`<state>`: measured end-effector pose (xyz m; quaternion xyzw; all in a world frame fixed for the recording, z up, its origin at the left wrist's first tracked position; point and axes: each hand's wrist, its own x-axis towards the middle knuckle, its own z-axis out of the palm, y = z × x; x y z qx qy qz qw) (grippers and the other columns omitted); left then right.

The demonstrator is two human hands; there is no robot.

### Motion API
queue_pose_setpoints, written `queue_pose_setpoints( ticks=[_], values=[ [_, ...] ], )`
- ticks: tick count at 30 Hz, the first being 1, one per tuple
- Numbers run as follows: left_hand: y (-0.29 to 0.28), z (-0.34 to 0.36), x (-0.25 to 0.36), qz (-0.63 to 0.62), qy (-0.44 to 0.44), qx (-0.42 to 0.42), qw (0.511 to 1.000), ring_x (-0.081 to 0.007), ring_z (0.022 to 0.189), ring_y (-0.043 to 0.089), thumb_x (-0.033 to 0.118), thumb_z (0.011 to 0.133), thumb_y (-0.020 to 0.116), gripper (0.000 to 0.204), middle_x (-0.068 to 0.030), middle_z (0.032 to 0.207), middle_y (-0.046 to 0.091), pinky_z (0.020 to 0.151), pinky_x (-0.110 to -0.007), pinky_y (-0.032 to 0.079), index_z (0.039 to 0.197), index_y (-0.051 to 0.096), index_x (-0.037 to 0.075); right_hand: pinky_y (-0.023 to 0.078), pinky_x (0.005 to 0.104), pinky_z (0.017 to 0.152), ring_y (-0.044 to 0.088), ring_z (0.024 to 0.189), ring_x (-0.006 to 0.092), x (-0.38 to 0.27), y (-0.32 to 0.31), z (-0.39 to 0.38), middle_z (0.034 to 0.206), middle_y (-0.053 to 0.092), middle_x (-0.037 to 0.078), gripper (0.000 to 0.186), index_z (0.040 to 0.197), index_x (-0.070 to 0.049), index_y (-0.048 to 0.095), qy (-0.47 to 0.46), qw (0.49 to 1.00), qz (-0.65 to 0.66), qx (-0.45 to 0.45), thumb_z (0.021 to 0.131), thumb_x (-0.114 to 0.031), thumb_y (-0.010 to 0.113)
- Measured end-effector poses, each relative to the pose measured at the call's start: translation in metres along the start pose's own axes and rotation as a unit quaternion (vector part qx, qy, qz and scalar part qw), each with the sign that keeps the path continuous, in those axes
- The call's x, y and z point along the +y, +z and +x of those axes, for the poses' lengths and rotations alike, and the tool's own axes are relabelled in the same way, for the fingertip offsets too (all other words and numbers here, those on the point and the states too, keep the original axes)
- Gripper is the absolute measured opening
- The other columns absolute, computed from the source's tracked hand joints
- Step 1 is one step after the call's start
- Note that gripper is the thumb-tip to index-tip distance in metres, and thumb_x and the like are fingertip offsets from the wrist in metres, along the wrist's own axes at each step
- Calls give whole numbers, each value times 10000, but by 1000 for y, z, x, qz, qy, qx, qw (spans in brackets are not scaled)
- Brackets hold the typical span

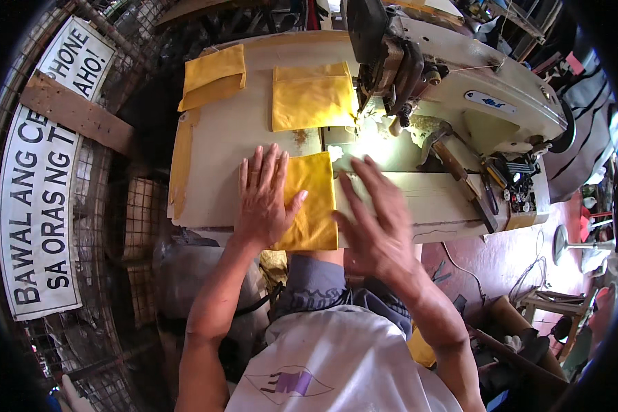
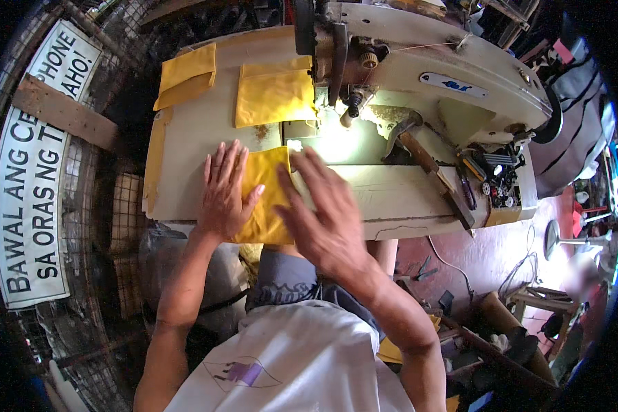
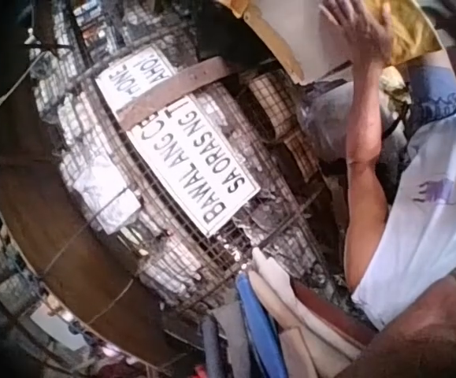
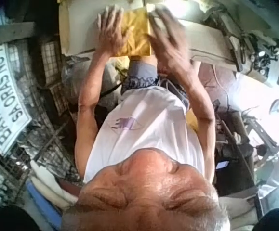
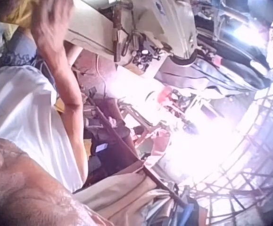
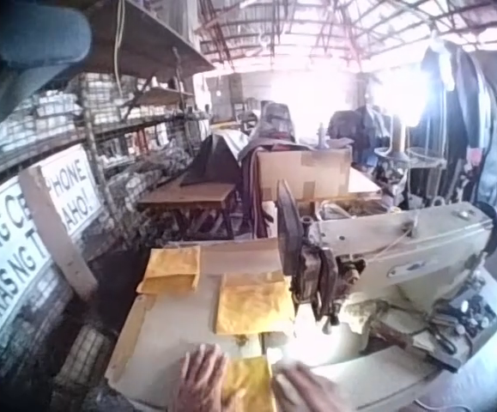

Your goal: Assembling and sewing yellow leather pouches using an industrial sewing machine and a hammer.

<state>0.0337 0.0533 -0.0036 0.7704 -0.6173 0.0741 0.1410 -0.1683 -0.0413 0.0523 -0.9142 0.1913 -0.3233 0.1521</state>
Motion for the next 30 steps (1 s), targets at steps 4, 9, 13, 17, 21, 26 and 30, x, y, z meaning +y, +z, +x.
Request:
queue_pose_setpoints(
  ticks=[4, 9, 13, 17, 21, 26, 30],
  values=[
    [1, 6, 0, 15, 15, -38, 999, -393, 1449, 219, 429, 974, 488, 678, -218, 1546, 275, 1176, -554, 141, 1472, 337, -5, 255, 464, 1151, 363, 1379, 372, 20, 68, 7, 1483, 370, 243, 728, 1427, 12, 407, 23, 991, -84, -105, 911, -476, 568],
    [7, 5, -6, 12, 21, -25, 999, -392, 1443, 235, 446, 964, 502, 675, -208, 1531, 314, 1178, -539, 149, 1456, 367, 4, 302, 472, 1122, 388, 1357, 378, 22, 62, 6, 1453, 390, 261, 713, 1420, 0, 415, 59, 997, 0, -57, 881, -413, 632],
    [25, 7, -23, 47, 61, -19, 997, -360, 1430, 281, 429, 975, 476, 614, -163, 1526, 354, 1171, -514, 183, 1431, 415, 23, 503, 445, 849, 577, 1061, 378, 11, 47, -41, 1182, 548, 205, 661, 1375, -27, 450, 141, 983, 91, 74, 832, -292, 719],
    [6, 3, 17, -11, 129, -60, 990, -363, 1436, 279, 399, 999, 433, 588, -155, 1533, 348, 1176, -515, 178, 1454, 390, 29, 516, 442, 681, 624, 875, 377, -28, 39, -114, 986, 576, 192, 481, 1220, -17, 506, 343, 919, 196, 14, 868, -284, 695],
    [9, -3, 79, -57, 245, -100, 963, -380, 1440, 271, 361, 1018, 407, 559, -176, 1537, 336, 1177, -517, 184, 1459, 376, 20, 475, 445, 688, 610, 822, 415, -12, 46, -132, 845, 584, 226, 343, 1116, 4, 456, 349, 819, 425, 161, 953, -252, 617],
    [18, 27, 68, -272, 251, -51, 928, -347, 1418, 326, 266, 1056, 364, 481, -214, 1496, 383, 1158, -473, 251, 1435, 395, -30, 482, 350, 679, 561, 735, 190, 1, -17, -190, 832, 600, 178, 204, 1081, -5, 497, 400, 818, 357, 206, 951, -115, 609],
    [46, 64, -12, -230, 164, 17, 959, -326, 1321, 461, 167, 1057, 384, 391, -216, 1396, 503, 1113, -413, 339, 1351, 493, -66, 517, 266, 794, 629, 900, 113, -36, -115, -279, 1008, 671, 37, 227, 1139, -37, 609, 584, 711, 251, 301, 930, -110, 661]
  ],
)
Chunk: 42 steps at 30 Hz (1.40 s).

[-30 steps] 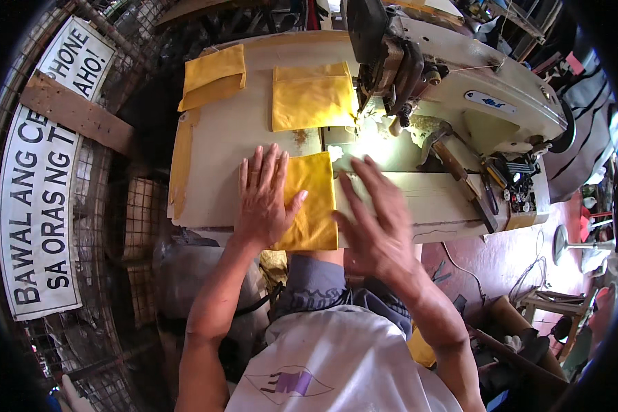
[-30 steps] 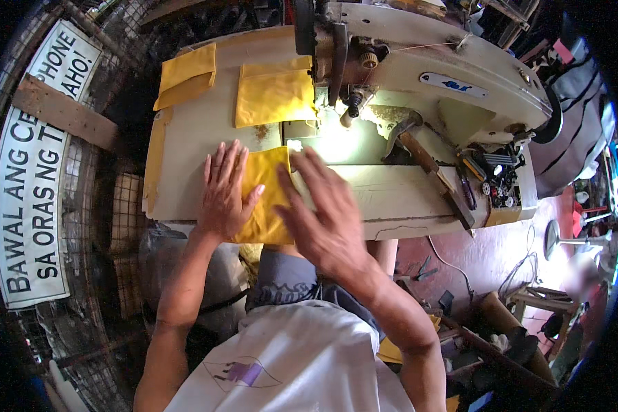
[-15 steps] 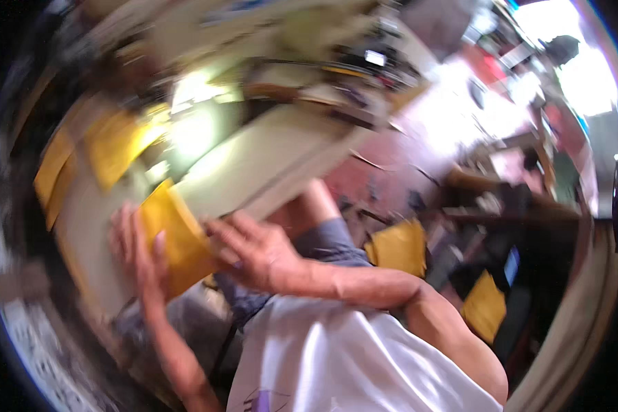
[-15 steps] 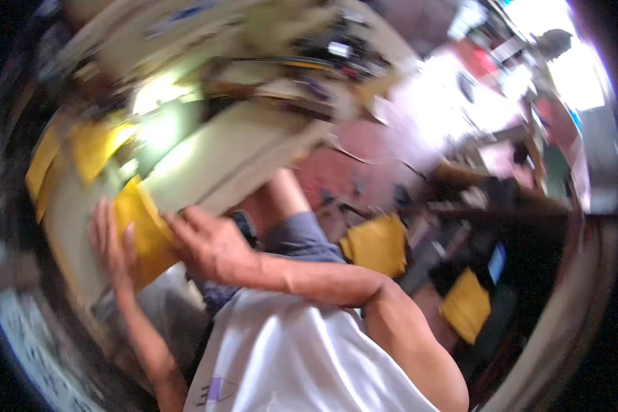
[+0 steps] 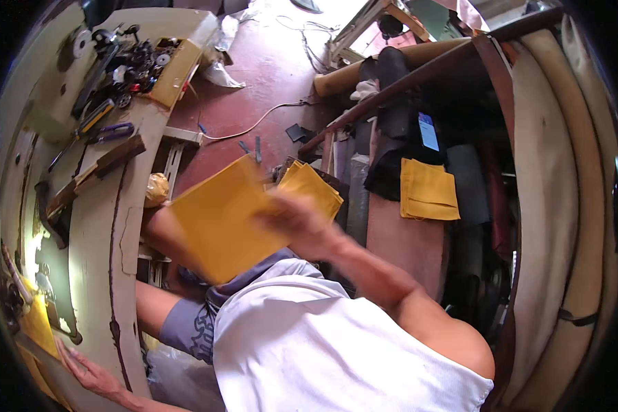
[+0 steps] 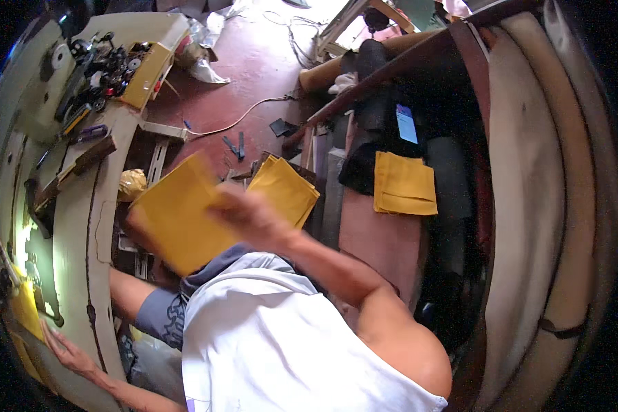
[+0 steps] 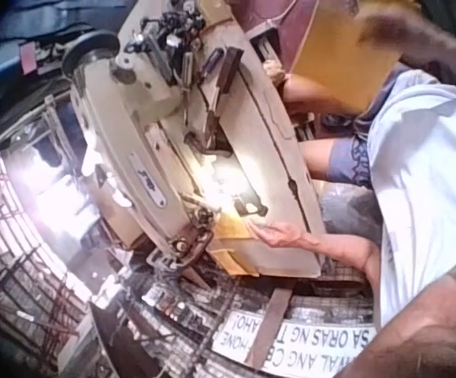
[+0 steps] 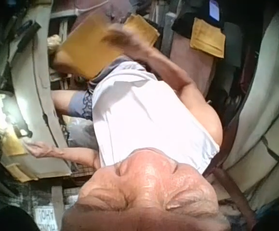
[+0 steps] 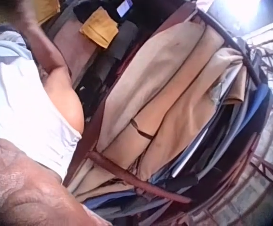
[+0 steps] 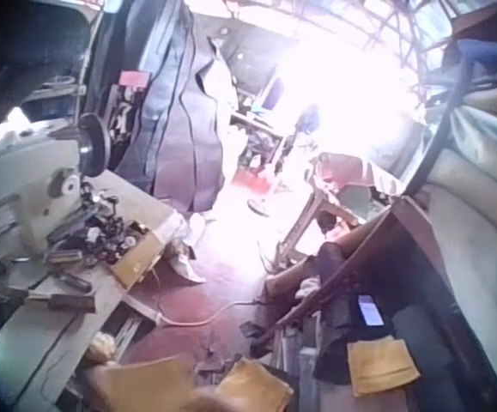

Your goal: Assembling and sewing yellow leather pouches using an industrial sewing machine and a hammer.

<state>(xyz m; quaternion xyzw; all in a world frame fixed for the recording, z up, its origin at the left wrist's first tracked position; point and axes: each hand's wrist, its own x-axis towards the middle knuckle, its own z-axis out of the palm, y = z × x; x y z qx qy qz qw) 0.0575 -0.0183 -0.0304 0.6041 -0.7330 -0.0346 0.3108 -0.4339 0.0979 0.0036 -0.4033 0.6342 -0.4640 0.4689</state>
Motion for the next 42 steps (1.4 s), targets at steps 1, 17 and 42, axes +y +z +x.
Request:
queue_pose_setpoints(
  ticks=[1, 17, 42],
  values=[
    [-4, -7, -22, 11, -12, -5, 1000, -324, 1291, 487, 151, 1050, 407, 371, -214, 1377, 520, 1097, -409, 362, 1327, 515, -72, 528, 267, 822, 639, 917, 137, 2, -35, -12, 1019, 680, 37, 232, 1147, -48, 616, 35, 994, 3, 101, 922, -83, 660],
    [2, 6, -13, 55, 2, -18, 998, -328, 1267, 505, 142, 1033, 457, 348, -206, 1346, 541, 1083, -411, 383, 1302, 539, -64, 448, 474, 983, 505, 1231, 361, 30, -292, -147, 1337, 525, 164, 540, 1350, -108, 537, 161, 499, -714, 465, 863, -276, 696],
    [-119, 55, -147, 342, -97, 102, 929, -336, 1050, 603, 76, 858, 617, 219, -164, 1066, 652, 896, -416, 499, 1062, 648, 3, 506, 421, 885, 620, 1039, 349, -40, 96, 107, 1148, 637, 182, 278, 1114, 1, 656, -469, 800, -366, -84, 846, 63, 615]
  ],
)
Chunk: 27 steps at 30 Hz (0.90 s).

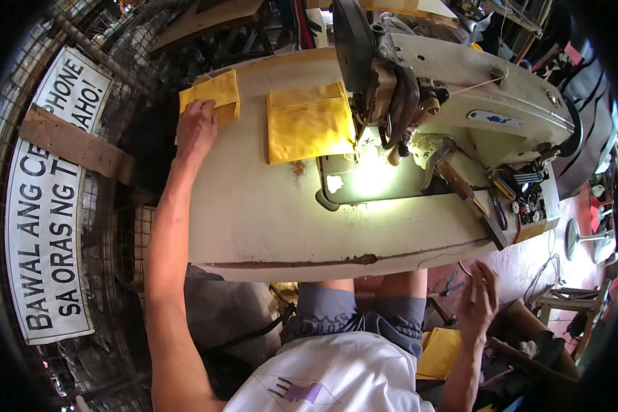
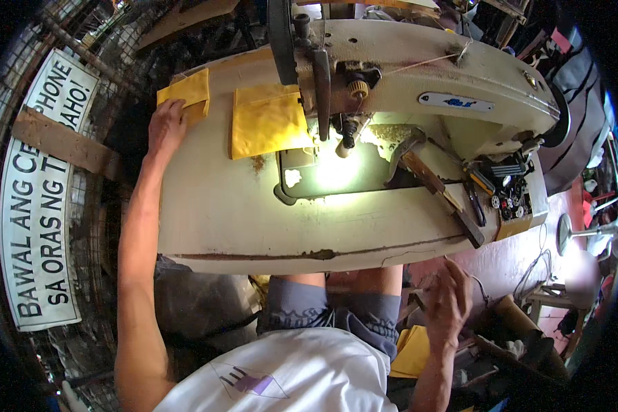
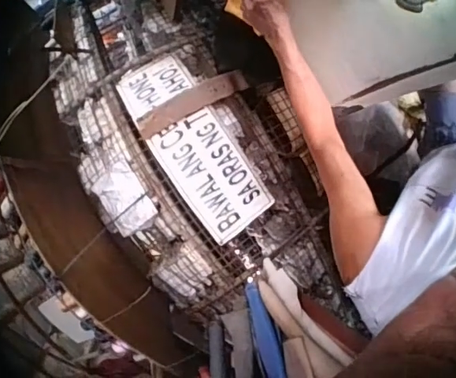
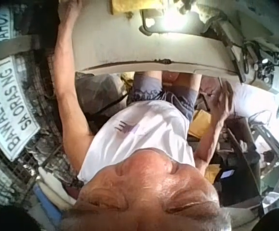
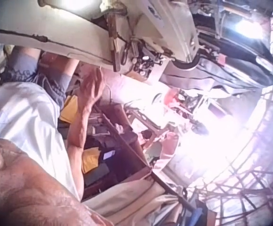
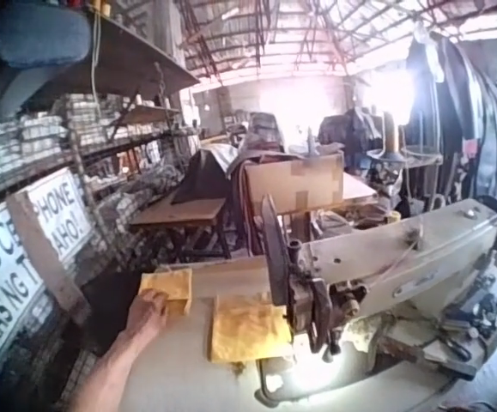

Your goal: Assembling and sewing yellow leather pouches using an industrial sewing machine and a hammer.

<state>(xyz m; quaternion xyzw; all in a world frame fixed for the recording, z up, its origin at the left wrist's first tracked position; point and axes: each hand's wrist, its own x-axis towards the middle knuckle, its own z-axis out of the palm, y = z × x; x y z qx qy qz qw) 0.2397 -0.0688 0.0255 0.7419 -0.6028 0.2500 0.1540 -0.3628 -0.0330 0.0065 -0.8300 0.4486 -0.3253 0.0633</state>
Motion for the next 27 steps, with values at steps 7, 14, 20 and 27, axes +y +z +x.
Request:
queue_pose_setpoints(
  ticks=[7, 14, 20, 27],
  values=[
    [21, 13, -30, 87, -45, -106, 989, -336, 1008, 632, 62, 887, 531, 244, -136, 1078, 661, 852, -426, 522, 1100, 650, 62, 524, 405, 817, 636, 931, 332, -45, 60, 65, 1060, 645, 147, 232, 1036, -9, 664, -43, 997, 50, -33, 808, 36, 667],
    [-103, -53, 113, -185, -75, -21, 980, -323, 960, 662, -67, 796, 632, 350, -162, 1058, 671, 790, -414, 550, 1140, 647, -2, 510, 413, 825, 628, 961, 329, -40, 66, 67, 1069, 650, 137, 286, 1033, -16, 670, -58, 996, 60, -35, 760, 70, 658],
    [-95, -108, 217, -141, 181, -144, 963, -332, 1125, 577, 116, 862, 635, 311, -177, 1176, 609, 926, -402, 472, 1128, 624, -45, 494, 409, 817, 616, 946, 311, -64, 81, 83, 1076, 630, 140, 359, 1095, 3, 641, -160, 976, 122, -83, 744, -25, 709],
    [-77, -64, 221, -262, 197, -156, 932, -339, 1154, 548, 223, 877, 654, 366, -176, 1163, 597, 980, -422, 441, 1139, 618, -29, 500, 416, 832, 615, 960, 318, -74, 100, 109, 1061, 632, 143, 319, 1096, 5, 636, -183, 966, 160, -90, 785, -48, 683]
  ],
)
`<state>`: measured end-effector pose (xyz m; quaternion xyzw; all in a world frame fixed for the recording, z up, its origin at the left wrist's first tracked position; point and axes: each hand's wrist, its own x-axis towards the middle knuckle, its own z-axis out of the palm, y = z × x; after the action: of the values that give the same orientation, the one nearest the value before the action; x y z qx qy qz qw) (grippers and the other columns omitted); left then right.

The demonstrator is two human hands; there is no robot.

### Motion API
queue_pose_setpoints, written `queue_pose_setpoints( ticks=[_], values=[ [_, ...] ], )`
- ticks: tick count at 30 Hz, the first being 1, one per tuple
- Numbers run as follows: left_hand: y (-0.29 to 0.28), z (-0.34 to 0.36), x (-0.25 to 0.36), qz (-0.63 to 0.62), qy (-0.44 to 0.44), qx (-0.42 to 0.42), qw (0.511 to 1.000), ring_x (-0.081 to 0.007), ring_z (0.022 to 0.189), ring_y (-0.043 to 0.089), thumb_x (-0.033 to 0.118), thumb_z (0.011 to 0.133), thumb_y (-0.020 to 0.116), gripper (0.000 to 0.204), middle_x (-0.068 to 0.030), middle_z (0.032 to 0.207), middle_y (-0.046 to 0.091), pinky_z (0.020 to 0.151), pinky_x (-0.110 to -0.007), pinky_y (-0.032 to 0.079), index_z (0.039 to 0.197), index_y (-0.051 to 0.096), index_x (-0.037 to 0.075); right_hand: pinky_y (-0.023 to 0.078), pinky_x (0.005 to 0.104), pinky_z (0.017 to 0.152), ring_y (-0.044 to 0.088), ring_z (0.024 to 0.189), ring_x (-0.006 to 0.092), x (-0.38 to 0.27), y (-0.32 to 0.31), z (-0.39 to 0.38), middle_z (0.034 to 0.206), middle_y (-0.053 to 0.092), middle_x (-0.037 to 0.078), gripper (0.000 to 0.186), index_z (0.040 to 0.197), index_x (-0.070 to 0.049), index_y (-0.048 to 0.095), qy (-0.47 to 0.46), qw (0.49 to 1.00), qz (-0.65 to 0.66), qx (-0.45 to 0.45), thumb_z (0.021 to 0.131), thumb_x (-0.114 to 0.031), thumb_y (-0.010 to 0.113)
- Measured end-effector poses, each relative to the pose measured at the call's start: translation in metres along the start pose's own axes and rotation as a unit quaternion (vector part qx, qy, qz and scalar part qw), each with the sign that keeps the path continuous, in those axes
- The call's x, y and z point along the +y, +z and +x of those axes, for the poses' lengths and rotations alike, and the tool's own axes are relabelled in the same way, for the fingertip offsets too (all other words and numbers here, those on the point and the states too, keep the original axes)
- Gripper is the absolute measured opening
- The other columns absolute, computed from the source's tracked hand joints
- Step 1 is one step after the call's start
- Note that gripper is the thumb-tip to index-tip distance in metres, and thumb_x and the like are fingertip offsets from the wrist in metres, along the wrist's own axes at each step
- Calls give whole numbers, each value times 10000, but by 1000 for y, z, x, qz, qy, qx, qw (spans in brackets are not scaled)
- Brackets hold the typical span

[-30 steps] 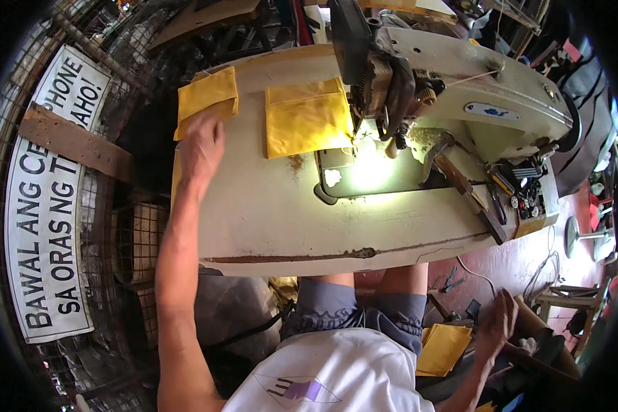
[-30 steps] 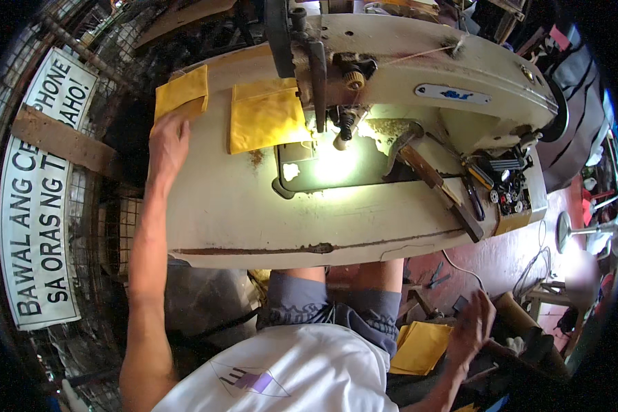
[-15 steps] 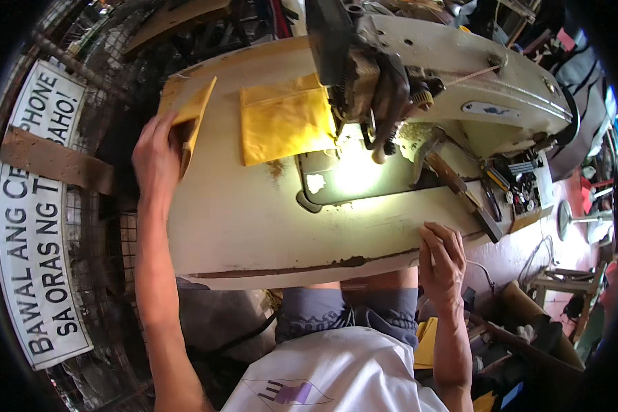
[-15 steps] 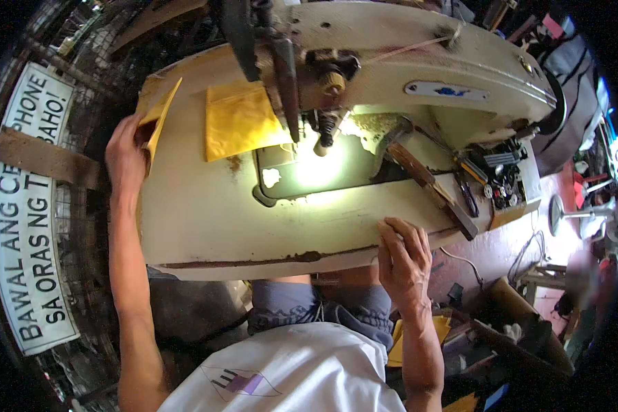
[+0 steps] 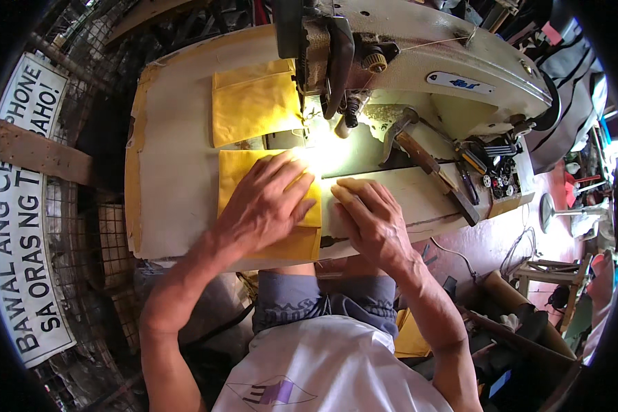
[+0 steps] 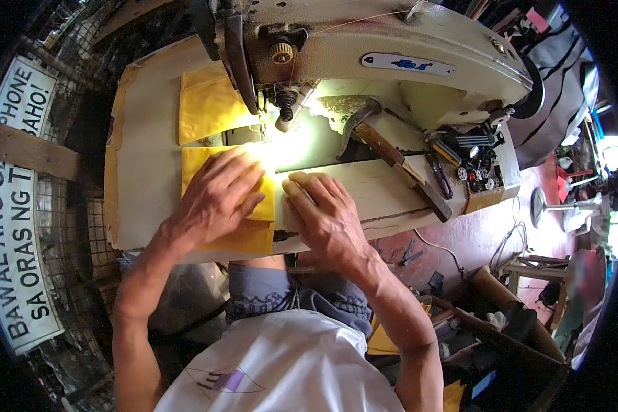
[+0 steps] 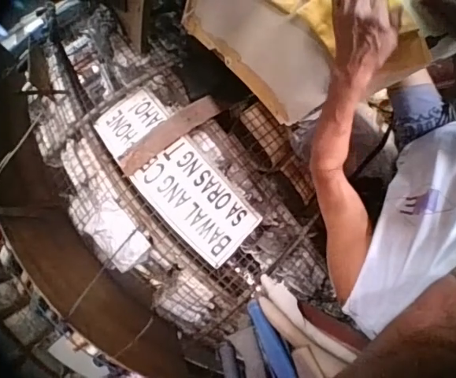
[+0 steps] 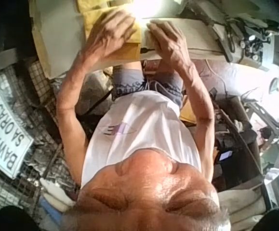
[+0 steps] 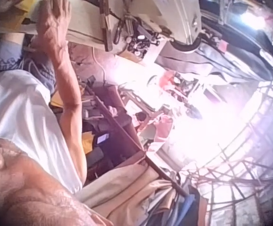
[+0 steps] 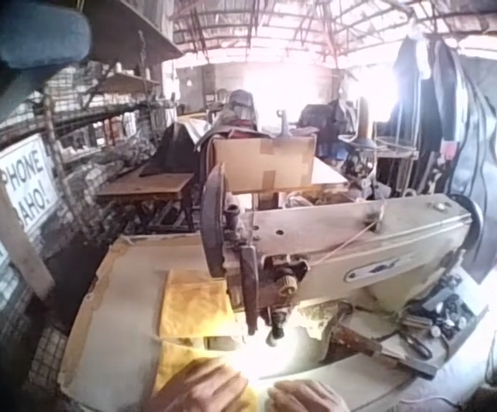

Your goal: Assembling and sewing yellow leather pouches using an industrial sewing machine and a hammer.

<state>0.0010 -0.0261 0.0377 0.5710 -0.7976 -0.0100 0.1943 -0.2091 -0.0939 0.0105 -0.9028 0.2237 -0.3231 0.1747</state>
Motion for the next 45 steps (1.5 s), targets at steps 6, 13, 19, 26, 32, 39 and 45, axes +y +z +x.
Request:
queue_pose_setpoints(
  ticks=[6, 13, 19, 26, 32, 39, 45],
  values=[
    [26, 5, -18, 54, 19, 53, 997, -312, 1195, 532, 188, 897, 604, 341, -167, 1194, 607, 1040, -412, 410, 1150, 622, -41, 453, 408, 891, 598, 1052, 288, 22, 20, 26, 1155, 651, 123, 318, 1133, -29, 651, -45, 997, -46, -32, 839, -146, 687],
    [27, 12, -25, 39, -21, 56, 997, -301, 1243, 507, 189, 904, 598, 354, -167, 1252, 587, 1077, -422, 383, 1168, 609, -45, 442, 407, 895, 591, 1038, 277, 29, 27, 39, 1154, 644, 126, 330, 1151, -33, 632, -52, 996, -56, -40, 859, -185, 656],
    [31, 14, -31, 34, -9, 41, 999, -304, 1245, 506, 176, 901, 591, 353, -175, 1252, 585, 1091, -411, 377, 1173, 603, -48, 433, 403, 894, 585, 1044, 275, 29, 27, 39, 1153, 642, 130, 321, 1160, -32, 626, -42, 996, -68, -32, 878, -184, 639],
    [31, 19, -27, 28, -15, 49, 998, -305, 1240, 508, 172, 898, 594, 349, -175, 1247, 587, 1089, -408, 379, 1169, 603, -48, 423, 417, 908, 569, 1079, 297, 29, 24, 38, 1177, 638, 132, 332, 1174, -26, 630, -18, 997, -60, -50, 878, -177, 648],
    [36, 17, -32, 25, -23, 65, 997, -308, 1216, 523, 161, 880, 602, 343, -176, 1226, 595, 1080, -414, 387, 1154, 607, -47, 416, 421, 904, 559, 1088, 281, 29, 29, 39, 1173, 634, 131, 335, 1176, -32, 623, -35, 995, -87, -39, 880, -187, 626],
    [30, 20, -31, 32, -23, 61, 997, -321, 1215, 525, 121, 846, 604, 362, -188, 1222, 594, 1070, -423, 397, 1162, 598, -54, 424, 413, 897, 565, 1079, 294, 27, 15, 30, 1166, 628, 136, 333, 1161, -40, 636, -15, 998, -48, -49, 843, -136, 657],
    [29, 23, -36, 11, -33, 45, 998, -333, 1211, 529, 109, 825, 608, 392, -202, 1242, 573, 1062, -431, 404, 1177, 581, -62, 376, 446, 1071, 487, 1280, 346, 74, -73, -20, 1348, 546, 182, 479, 1325, -27, 550, 181, 909, -327, 184, 879, -155, 670]
  ],
)
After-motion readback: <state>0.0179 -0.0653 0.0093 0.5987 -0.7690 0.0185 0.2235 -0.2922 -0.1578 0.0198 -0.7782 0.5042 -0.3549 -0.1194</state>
